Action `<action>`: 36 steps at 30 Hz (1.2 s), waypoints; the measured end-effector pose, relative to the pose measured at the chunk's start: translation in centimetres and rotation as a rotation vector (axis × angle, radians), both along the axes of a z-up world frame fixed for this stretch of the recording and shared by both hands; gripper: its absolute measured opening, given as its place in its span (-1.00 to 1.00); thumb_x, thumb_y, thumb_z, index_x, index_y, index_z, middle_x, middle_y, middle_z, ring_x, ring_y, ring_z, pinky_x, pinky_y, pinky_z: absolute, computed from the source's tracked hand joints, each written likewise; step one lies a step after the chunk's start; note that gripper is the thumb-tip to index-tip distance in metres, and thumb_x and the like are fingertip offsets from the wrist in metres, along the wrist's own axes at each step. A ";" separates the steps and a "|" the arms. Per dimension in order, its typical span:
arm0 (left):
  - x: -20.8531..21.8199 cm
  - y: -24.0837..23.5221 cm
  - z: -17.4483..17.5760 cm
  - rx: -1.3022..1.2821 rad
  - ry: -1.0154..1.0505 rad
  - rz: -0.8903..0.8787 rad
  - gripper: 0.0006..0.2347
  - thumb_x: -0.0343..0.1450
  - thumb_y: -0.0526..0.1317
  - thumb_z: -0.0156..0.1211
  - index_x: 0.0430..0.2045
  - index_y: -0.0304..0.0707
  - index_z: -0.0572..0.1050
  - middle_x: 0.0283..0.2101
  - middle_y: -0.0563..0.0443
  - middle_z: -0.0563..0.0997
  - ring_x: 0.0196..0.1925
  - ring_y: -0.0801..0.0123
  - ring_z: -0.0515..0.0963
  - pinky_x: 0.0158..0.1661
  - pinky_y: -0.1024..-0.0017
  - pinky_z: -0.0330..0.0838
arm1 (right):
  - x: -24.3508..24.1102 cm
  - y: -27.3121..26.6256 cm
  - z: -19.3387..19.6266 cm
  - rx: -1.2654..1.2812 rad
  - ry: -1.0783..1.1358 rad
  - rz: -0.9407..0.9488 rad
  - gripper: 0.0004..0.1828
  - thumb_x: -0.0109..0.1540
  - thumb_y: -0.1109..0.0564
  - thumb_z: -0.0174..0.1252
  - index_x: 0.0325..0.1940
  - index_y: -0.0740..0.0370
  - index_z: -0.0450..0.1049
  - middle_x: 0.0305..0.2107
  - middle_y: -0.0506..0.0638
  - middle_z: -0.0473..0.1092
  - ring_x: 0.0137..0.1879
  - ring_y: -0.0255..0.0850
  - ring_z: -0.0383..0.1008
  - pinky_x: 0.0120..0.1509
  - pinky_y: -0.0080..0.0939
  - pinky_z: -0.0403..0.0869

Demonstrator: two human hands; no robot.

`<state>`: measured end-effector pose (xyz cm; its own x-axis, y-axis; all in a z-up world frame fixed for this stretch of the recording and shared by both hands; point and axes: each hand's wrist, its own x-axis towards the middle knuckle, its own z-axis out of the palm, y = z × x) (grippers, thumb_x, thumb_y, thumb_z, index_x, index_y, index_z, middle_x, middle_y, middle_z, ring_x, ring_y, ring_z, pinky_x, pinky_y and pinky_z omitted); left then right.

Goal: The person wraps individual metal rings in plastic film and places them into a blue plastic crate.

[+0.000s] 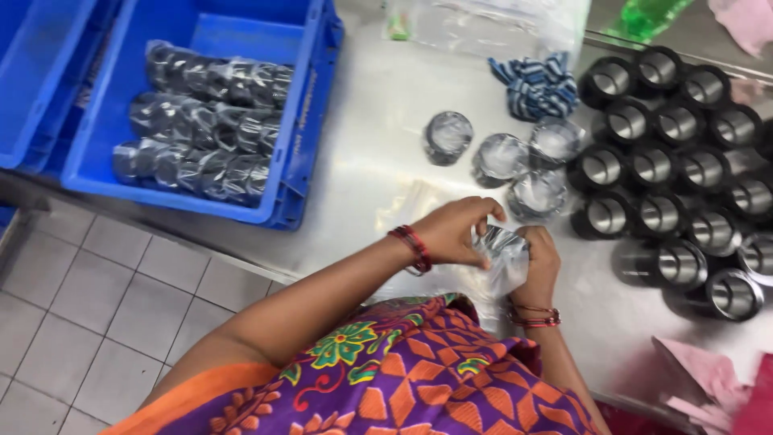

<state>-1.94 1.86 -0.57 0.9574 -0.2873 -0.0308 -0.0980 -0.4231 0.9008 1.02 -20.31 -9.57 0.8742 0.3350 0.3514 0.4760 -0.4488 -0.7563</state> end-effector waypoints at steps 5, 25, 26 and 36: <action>0.9 -1.1 -8.1 0.274 -0.165 0.090 -0.59 0.09 -0.16 0.44 -0.18 -0.12 0.57 -0.14 -0.06 0.54 -0.13 0.02 0.63 -0.13 0.14 0.51 | 0.8 -0.8 1.4 -0.076 0.018 0.230 -0.58 0.11 0.10 0.32 -0.06 0.36 0.38 -0.17 0.15 0.35 -0.05 0.11 0.43 0.05 -0.04 0.40; 1.4 1.3 -3.6 0.265 -0.286 0.337 -0.49 0.26 -0.20 0.44 0.10 -0.21 0.44 0.05 -0.21 0.43 0.06 -0.02 0.52 0.01 0.14 0.44 | 3.9 0.0 6.4 -0.018 -0.216 -0.244 -0.70 0.03 0.26 0.28 -0.18 0.30 0.45 -0.26 0.12 0.45 -0.14 0.10 0.53 -0.09 -0.08 0.47; 2.4 1.6 -3.1 0.390 -0.356 0.398 -0.44 0.23 -0.21 0.45 0.15 -0.23 0.42 0.11 -0.23 0.39 0.13 -0.09 0.46 0.05 0.07 0.40 | 4.6 0.2 6.5 -0.125 -0.231 -0.316 -0.72 0.04 0.29 0.25 -0.18 0.28 0.44 -0.19 0.10 0.46 -0.11 0.11 0.52 -0.06 -0.05 0.46; 10.2 5.8 -1.5 0.729 0.032 0.306 -0.27 0.07 -0.07 0.59 0.19 0.22 0.39 0.25 -0.15 0.32 0.26 -0.19 0.33 0.13 -0.02 0.35 | 5.0 2.5 9.7 -0.568 -0.320 -0.166 -0.15 -0.21 0.01 0.58 0.05 0.29 0.35 0.03 0.29 0.23 0.08 0.30 0.37 0.12 0.16 0.42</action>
<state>8.29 7.70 -2.03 0.9861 0.0916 -0.1387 0.1390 -0.9120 0.3860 6.00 -17.83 0.14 0.8125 0.4140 0.4105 0.5273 -0.8223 -0.2142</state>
